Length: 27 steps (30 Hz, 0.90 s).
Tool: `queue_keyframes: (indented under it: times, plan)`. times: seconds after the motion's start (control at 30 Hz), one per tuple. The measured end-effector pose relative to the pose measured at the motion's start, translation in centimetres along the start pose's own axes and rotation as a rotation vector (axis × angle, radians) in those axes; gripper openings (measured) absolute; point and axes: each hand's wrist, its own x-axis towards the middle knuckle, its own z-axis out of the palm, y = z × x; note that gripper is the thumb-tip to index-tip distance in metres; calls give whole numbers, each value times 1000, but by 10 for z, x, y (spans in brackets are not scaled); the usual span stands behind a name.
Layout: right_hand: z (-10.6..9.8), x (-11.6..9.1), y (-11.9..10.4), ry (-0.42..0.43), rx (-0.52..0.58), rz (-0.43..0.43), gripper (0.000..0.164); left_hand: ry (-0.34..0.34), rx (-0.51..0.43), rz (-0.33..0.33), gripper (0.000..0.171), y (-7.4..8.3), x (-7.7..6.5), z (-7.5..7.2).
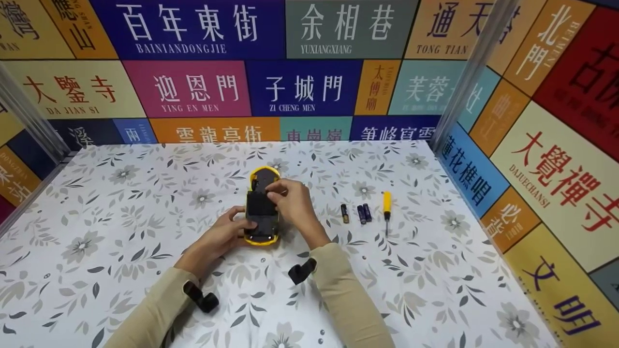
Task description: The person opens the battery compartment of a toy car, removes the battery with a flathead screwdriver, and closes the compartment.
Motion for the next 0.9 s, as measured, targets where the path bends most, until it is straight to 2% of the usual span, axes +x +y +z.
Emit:
queue_keyframes:
  times: [0.23,0.5,0.63,0.77,0.9]
  plan:
    - [0,0,1,25,-42,-12,16,-2,-3,8,49,3,-1,1]
    - [2,-1,3,71,-189,-10,20,-6,7,-7,51,3,-3,2]
    - [3,-1,6,75,-224,-23,25,-8,7,5,52,1,-3,1]
    - [3,0,8,109,-135,21,33,-6,19,3,54,0,-2,1]
    - [3,4,8,90,34,158,52,5,34,-7,55,1,-3,2]
